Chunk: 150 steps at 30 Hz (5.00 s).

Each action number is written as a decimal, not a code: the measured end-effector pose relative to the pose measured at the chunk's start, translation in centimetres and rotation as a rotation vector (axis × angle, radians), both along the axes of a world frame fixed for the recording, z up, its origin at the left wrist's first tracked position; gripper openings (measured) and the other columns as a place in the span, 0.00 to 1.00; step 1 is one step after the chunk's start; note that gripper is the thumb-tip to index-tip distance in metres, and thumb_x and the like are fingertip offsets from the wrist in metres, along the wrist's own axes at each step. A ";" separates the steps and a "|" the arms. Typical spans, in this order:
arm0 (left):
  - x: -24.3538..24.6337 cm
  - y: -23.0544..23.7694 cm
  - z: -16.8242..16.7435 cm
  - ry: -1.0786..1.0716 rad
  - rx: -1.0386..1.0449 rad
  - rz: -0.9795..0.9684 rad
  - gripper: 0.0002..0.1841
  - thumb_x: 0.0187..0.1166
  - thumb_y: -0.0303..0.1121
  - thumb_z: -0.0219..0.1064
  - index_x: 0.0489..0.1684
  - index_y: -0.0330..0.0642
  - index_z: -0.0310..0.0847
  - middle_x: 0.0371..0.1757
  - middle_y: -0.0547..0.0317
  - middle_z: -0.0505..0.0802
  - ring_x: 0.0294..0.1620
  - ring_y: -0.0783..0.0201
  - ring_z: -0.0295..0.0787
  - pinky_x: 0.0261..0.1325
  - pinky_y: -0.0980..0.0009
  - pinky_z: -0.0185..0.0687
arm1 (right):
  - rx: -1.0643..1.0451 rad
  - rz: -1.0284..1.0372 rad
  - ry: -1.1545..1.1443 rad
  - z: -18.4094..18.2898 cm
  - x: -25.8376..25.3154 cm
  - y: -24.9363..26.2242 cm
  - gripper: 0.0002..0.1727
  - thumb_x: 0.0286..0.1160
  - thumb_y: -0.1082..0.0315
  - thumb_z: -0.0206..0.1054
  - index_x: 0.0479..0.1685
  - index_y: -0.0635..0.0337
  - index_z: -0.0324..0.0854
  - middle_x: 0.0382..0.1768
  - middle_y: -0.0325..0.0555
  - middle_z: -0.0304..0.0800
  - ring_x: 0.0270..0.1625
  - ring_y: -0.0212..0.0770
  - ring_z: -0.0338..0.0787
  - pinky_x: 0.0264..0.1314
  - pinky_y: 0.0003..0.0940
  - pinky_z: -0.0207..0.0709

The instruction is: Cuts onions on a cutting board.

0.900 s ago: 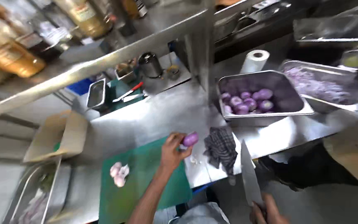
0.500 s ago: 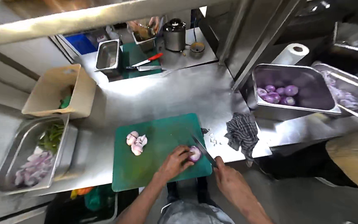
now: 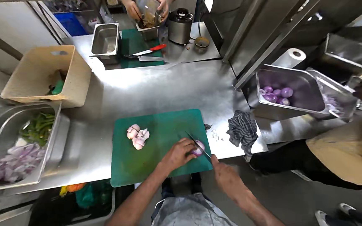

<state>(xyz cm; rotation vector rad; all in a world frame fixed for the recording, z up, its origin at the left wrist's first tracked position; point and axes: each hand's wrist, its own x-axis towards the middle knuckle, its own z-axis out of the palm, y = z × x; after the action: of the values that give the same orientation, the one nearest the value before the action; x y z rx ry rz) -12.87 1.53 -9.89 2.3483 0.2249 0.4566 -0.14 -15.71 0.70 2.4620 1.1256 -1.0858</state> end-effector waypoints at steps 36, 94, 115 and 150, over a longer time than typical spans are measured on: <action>1.2 2.5 3.2 0.362 -0.029 -0.131 0.15 0.71 0.40 0.80 0.51 0.45 0.91 0.59 0.59 0.92 0.65 0.64 0.87 0.71 0.65 0.84 | 0.277 -0.091 0.400 -3.4 3.9 -2.3 0.22 0.90 0.61 0.53 0.79 0.54 0.64 0.52 0.63 0.88 0.56 0.64 0.90 0.58 0.64 0.82; -1.8 3.4 4.0 0.295 -0.150 0.175 0.11 0.75 0.38 0.77 0.48 0.44 0.94 0.58 0.56 0.93 0.61 0.62 0.90 0.69 0.61 0.87 | 0.335 -0.127 0.160 -0.7 1.0 -2.9 0.21 0.89 0.59 0.53 0.77 0.53 0.69 0.46 0.60 0.90 0.50 0.62 0.92 0.54 0.62 0.83; -1.7 2.8 2.3 0.108 0.254 -0.003 0.17 0.72 0.44 0.78 0.60 0.62 0.91 0.66 0.67 0.90 0.77 0.61 0.78 0.79 0.57 0.77 | 0.081 0.101 0.011 -3.5 -2.2 2.6 0.29 0.87 0.73 0.51 0.88 0.52 0.56 0.53 0.66 0.89 0.56 0.67 0.92 0.55 0.62 0.85; -3.7 4.5 2.8 0.218 0.025 0.036 0.05 0.74 0.33 0.76 0.37 0.41 0.93 0.50 0.56 0.95 0.57 0.62 0.91 0.69 0.62 0.86 | 0.164 0.066 0.182 -4.2 -1.5 2.2 0.26 0.92 0.63 0.50 0.87 0.54 0.57 0.56 0.65 0.87 0.60 0.66 0.90 0.61 0.64 0.82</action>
<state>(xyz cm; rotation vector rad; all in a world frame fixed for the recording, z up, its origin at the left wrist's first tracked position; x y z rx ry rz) -16.58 5.98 -7.06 2.4217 0.3660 0.2213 -1.62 -13.48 -3.50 2.4667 1.3910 -1.2652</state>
